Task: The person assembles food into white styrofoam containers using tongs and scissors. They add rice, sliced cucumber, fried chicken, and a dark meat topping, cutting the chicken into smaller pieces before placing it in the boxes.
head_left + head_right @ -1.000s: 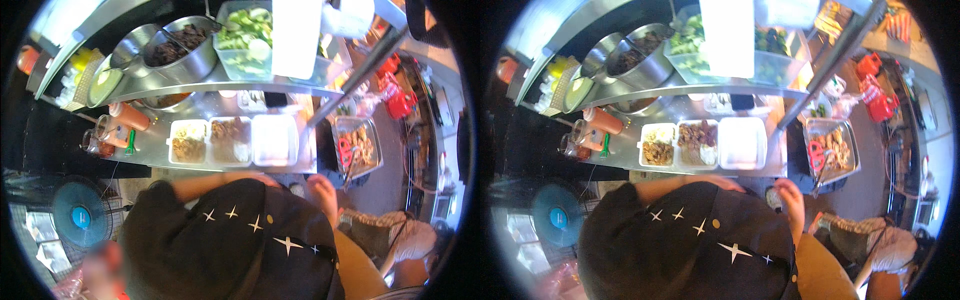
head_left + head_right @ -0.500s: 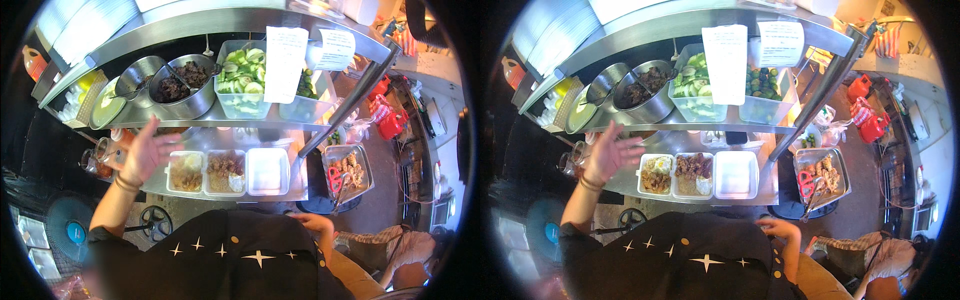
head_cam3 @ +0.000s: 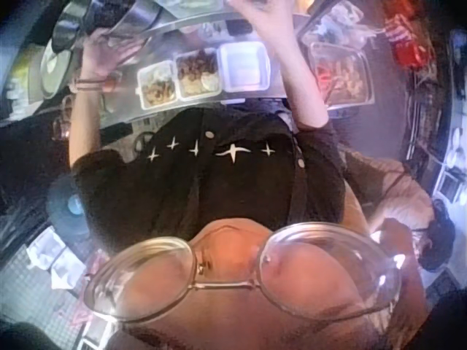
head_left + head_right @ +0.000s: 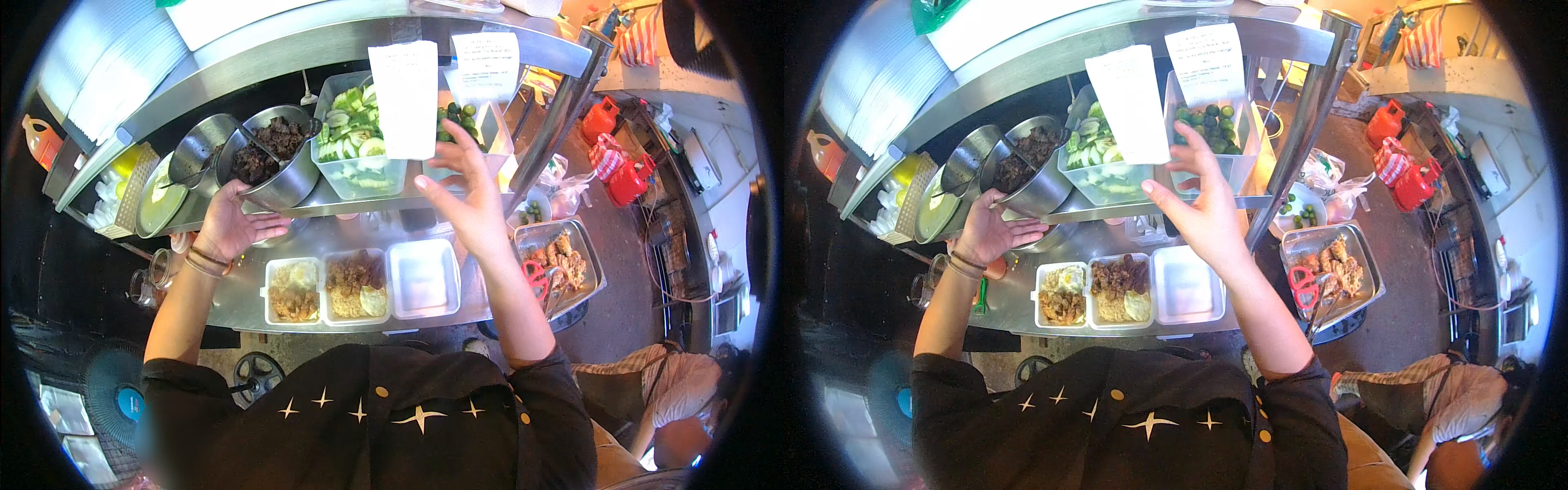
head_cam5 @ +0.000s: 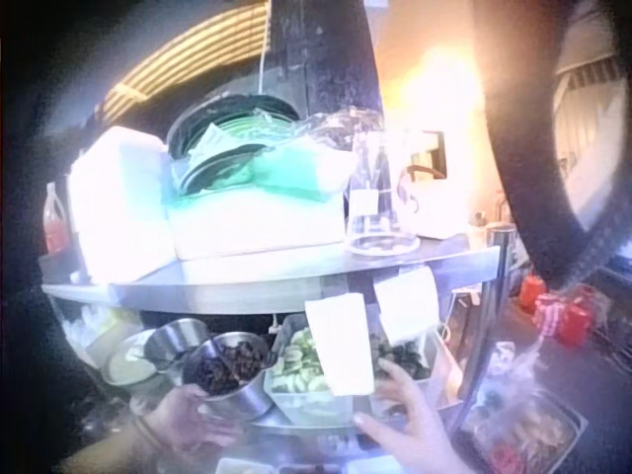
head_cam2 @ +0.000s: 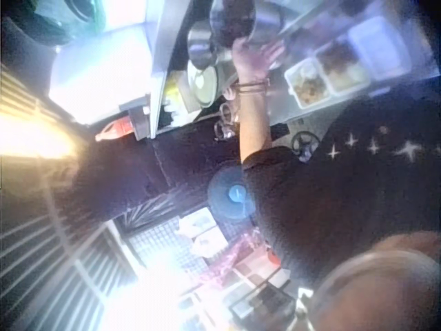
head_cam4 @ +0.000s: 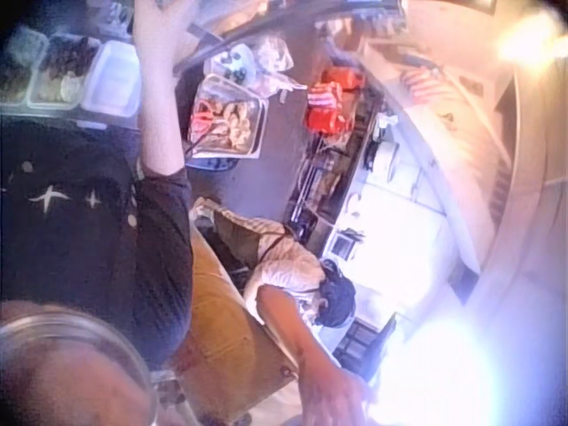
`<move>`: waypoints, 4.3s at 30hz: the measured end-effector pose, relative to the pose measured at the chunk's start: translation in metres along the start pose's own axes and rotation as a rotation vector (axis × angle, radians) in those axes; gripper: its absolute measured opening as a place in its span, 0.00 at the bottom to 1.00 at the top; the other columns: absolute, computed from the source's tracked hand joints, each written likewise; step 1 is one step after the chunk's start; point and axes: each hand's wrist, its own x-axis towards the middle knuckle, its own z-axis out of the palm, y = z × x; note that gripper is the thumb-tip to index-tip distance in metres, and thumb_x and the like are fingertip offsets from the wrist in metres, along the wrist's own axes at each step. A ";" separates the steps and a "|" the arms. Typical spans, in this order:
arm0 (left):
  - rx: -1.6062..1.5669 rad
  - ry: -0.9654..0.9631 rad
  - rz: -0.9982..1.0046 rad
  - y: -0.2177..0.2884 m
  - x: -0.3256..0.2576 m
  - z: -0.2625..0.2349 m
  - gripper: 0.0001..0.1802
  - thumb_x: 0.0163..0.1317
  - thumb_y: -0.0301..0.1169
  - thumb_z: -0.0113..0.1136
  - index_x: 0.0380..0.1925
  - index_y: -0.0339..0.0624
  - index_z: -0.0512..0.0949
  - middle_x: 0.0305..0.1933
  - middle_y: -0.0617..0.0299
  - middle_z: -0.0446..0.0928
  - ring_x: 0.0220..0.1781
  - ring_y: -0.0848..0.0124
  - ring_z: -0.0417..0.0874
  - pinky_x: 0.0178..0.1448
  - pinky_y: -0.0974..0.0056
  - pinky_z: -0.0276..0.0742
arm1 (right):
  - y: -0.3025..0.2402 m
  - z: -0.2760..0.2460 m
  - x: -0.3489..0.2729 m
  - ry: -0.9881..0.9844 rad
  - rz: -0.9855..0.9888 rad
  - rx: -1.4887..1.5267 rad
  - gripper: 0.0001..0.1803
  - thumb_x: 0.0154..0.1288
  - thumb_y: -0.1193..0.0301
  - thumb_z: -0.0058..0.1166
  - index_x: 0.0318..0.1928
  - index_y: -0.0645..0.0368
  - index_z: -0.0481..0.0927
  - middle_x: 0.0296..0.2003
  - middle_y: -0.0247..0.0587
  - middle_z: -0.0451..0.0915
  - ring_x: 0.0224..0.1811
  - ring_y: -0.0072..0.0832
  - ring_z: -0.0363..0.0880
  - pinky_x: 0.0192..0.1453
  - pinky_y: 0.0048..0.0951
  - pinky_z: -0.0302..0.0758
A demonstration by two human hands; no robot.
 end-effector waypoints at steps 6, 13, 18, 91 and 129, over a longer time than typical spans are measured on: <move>-0.113 -0.010 0.122 -0.025 -0.018 0.000 0.34 0.52 0.38 0.48 0.55 0.24 0.58 0.60 0.30 0.56 0.59 0.39 0.66 0.65 0.40 0.62 | 0.016 0.001 -0.019 0.032 0.055 0.133 0.36 0.54 0.71 0.63 0.64 0.55 0.63 0.44 0.39 0.76 0.47 0.25 0.74 0.50 0.25 0.69; -0.216 -0.016 0.171 -0.050 -0.050 -0.005 0.27 0.51 0.33 0.48 0.50 0.27 0.68 0.50 0.40 0.73 0.54 0.47 0.73 0.63 0.42 0.65 | 0.036 -0.016 -0.047 -0.039 0.274 0.240 0.25 0.61 0.73 0.57 0.60 0.56 0.69 0.43 0.35 0.75 0.46 0.21 0.72 0.52 0.23 0.69; -0.156 0.011 0.334 -0.069 -0.090 0.023 0.33 0.49 0.29 0.48 0.60 0.33 0.62 0.57 0.47 0.71 0.57 0.50 0.74 0.59 0.41 0.72 | 0.050 -0.015 -0.057 -0.270 0.414 0.459 0.29 0.63 0.65 0.56 0.63 0.56 0.64 0.48 0.40 0.74 0.50 0.24 0.72 0.56 0.27 0.67; 1.735 -0.415 1.635 -0.079 -0.134 -0.178 0.12 0.40 0.29 0.65 0.30 0.47 0.82 0.26 0.66 0.68 0.33 0.65 0.68 0.39 0.61 0.62 | -0.006 0.259 -0.275 0.674 0.673 1.014 0.22 0.55 0.64 0.49 0.50 0.60 0.71 0.45 0.42 0.76 0.48 0.34 0.74 0.56 0.39 0.69; 1.082 0.015 0.860 -0.072 -0.041 -0.216 0.04 0.49 0.28 0.67 0.26 0.43 0.84 0.25 0.63 0.81 0.29 0.72 0.71 0.39 0.67 0.67 | 0.046 0.240 -0.271 0.794 0.613 0.870 0.28 0.52 0.65 0.51 0.54 0.63 0.70 0.50 0.47 0.75 0.53 0.40 0.73 0.61 0.41 0.66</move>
